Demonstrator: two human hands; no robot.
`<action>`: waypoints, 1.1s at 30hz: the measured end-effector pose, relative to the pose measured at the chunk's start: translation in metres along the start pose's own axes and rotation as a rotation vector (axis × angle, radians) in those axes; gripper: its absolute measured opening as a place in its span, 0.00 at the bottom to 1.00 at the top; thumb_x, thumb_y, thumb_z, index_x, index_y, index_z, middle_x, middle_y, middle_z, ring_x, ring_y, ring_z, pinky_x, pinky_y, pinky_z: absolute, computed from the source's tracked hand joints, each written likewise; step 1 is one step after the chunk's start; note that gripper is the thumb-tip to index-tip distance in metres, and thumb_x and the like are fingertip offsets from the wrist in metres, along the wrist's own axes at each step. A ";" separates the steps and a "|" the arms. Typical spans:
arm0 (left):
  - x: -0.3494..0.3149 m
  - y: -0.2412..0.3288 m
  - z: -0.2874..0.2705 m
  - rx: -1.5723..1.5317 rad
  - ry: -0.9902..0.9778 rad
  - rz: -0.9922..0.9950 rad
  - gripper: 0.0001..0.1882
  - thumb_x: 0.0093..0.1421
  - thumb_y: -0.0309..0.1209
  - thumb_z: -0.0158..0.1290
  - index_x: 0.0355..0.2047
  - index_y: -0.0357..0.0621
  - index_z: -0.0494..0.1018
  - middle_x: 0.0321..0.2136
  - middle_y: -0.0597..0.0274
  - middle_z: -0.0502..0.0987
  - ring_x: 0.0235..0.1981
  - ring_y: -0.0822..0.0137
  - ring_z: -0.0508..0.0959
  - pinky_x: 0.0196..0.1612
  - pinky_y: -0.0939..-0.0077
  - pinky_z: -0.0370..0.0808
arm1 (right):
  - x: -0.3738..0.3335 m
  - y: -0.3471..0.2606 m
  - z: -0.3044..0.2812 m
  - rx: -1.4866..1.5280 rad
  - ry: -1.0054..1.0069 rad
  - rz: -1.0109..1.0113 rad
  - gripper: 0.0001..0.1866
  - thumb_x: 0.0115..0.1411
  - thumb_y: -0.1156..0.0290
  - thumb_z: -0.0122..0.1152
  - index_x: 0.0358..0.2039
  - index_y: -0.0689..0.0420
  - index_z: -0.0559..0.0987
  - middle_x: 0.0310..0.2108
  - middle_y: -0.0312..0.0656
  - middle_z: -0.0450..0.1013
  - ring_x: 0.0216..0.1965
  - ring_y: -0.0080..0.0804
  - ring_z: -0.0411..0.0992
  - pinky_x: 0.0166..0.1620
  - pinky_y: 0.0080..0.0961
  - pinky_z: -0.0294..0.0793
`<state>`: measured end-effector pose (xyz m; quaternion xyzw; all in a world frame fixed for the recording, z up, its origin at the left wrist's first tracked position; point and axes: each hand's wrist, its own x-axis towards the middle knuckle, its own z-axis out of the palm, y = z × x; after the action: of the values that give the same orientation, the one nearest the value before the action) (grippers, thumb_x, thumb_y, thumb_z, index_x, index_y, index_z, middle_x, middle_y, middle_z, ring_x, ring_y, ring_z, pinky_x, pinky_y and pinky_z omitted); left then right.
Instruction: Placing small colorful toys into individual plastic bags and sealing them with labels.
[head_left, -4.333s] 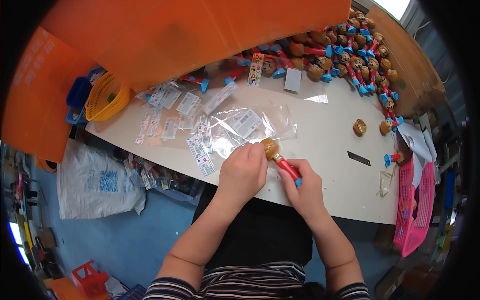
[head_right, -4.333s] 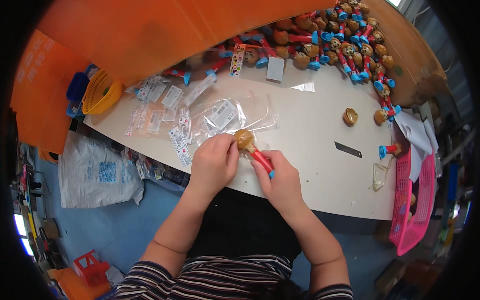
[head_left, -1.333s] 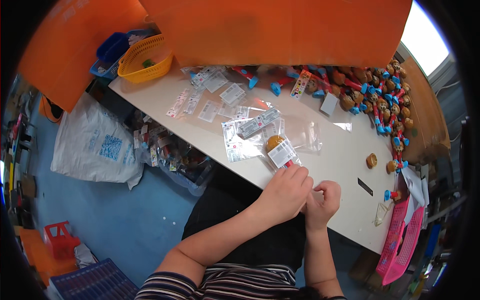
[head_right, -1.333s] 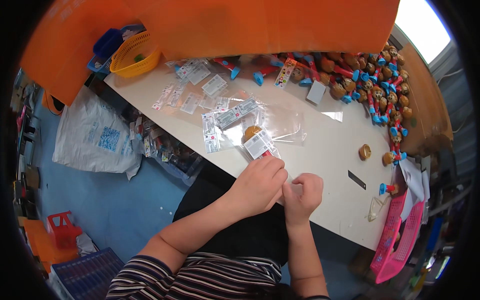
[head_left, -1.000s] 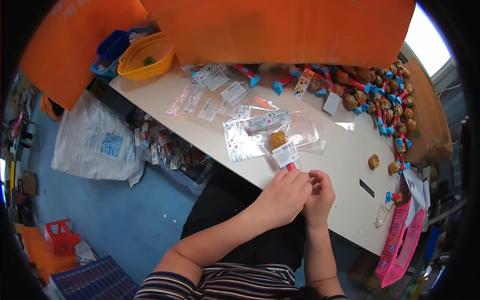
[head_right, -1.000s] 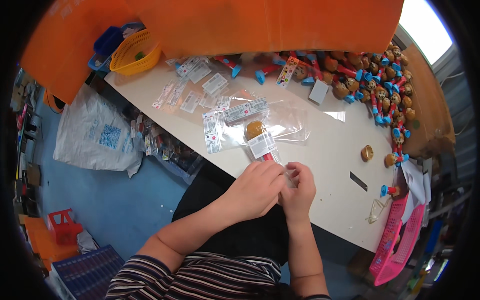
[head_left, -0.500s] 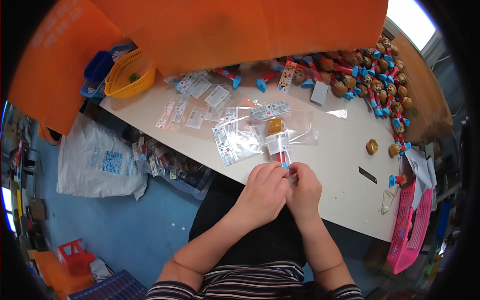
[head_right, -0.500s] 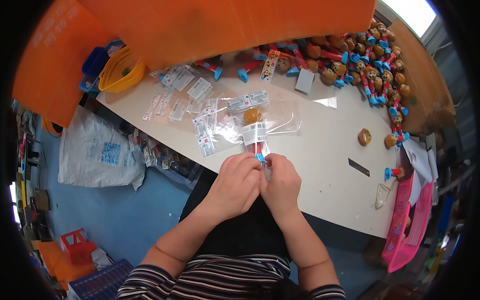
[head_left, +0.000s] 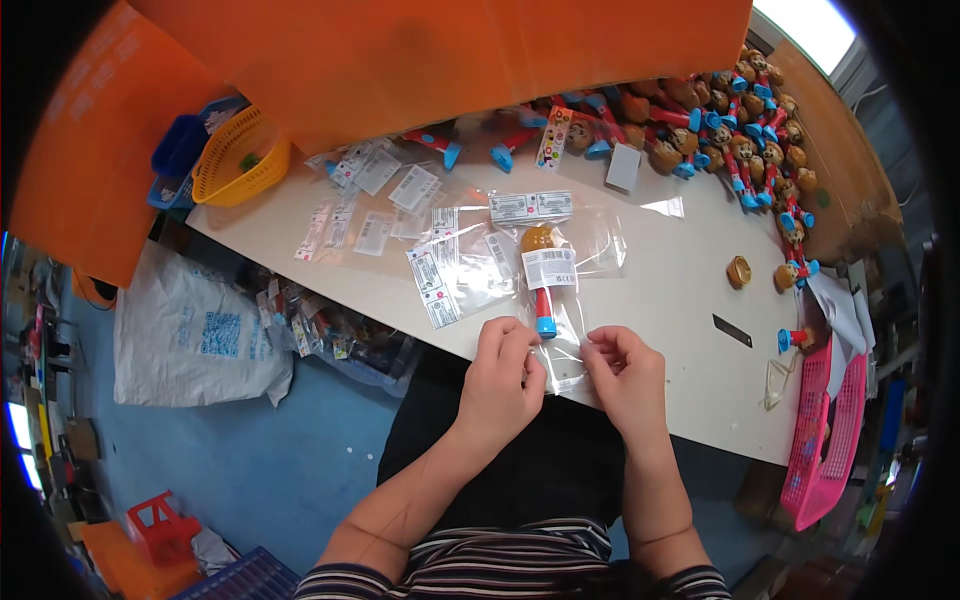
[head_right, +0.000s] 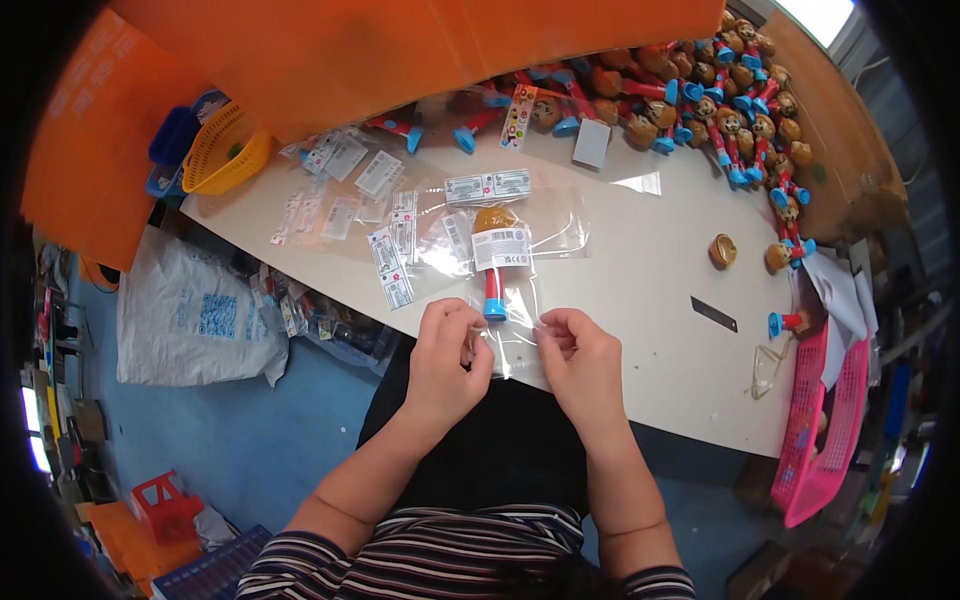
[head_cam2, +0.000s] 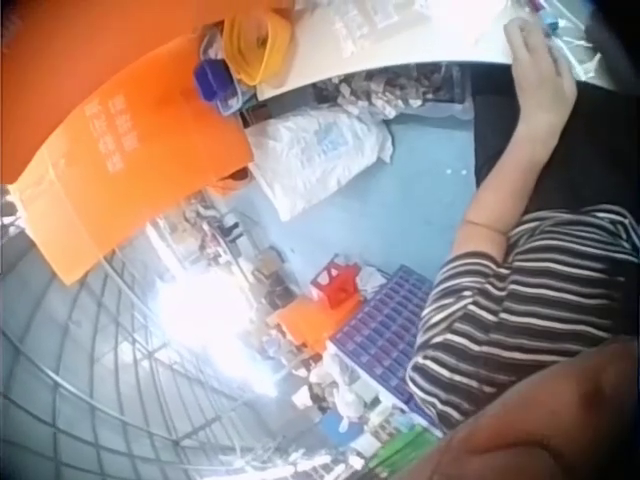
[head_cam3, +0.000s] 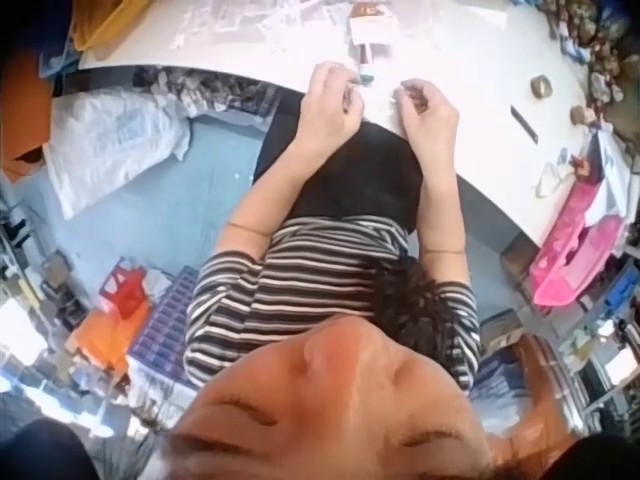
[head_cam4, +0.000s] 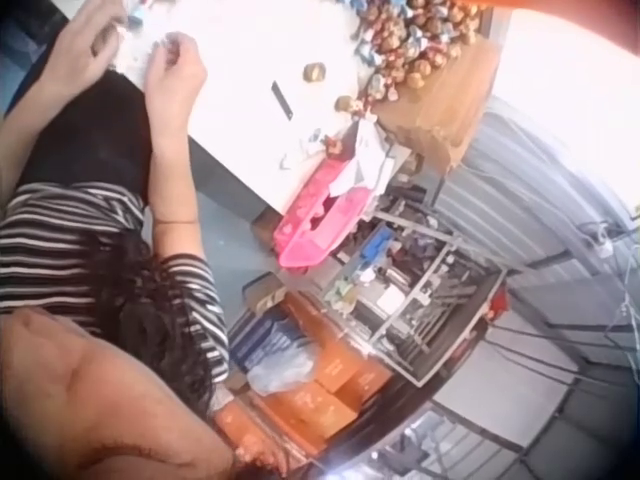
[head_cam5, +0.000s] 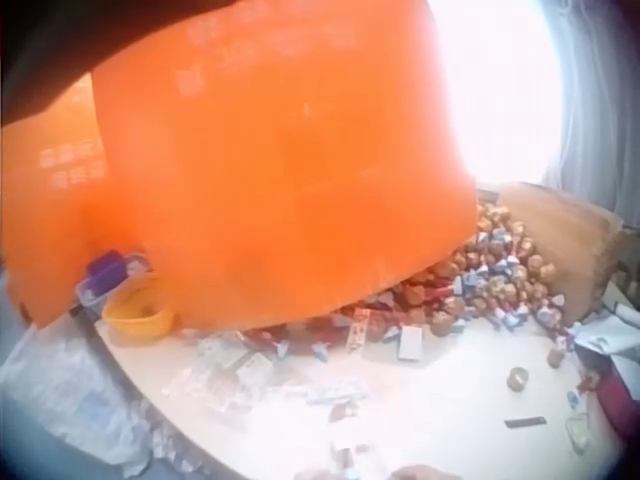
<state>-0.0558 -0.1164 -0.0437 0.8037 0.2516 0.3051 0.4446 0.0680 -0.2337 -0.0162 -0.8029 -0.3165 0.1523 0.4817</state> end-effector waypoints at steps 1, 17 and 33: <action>-0.002 -0.002 0.000 0.038 0.011 0.052 0.17 0.49 0.18 0.57 0.41 0.38 0.71 0.45 0.51 0.69 0.39 0.54 0.74 0.38 0.69 0.74 | -0.001 0.000 -0.001 0.048 -0.055 0.041 0.09 0.60 0.78 0.62 0.41 0.65 0.77 0.29 0.40 0.78 0.28 0.21 0.75 0.34 0.17 0.75; -0.013 0.027 0.014 0.175 -0.001 0.379 0.14 0.47 0.21 0.63 0.36 0.39 0.78 0.33 0.57 0.74 0.34 0.57 0.76 0.38 0.66 0.74 | -0.010 -0.004 -0.016 0.616 -0.237 0.447 0.12 0.64 0.77 0.57 0.47 0.67 0.72 0.30 0.43 0.80 0.31 0.22 0.78 0.35 0.15 0.79; 0.001 0.012 0.002 0.001 -0.124 0.395 0.09 0.52 0.19 0.58 0.33 0.38 0.72 0.31 0.55 0.72 0.33 0.53 0.73 0.37 0.67 0.71 | -0.010 0.008 0.014 0.735 0.048 0.294 0.04 0.64 0.81 0.54 0.36 0.63 0.68 0.29 0.47 0.78 0.30 0.27 0.79 0.34 0.19 0.81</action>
<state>-0.0520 -0.1229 -0.0338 0.8549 0.0617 0.3361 0.3903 0.0556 -0.2337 -0.0300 -0.6171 -0.1110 0.3038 0.7173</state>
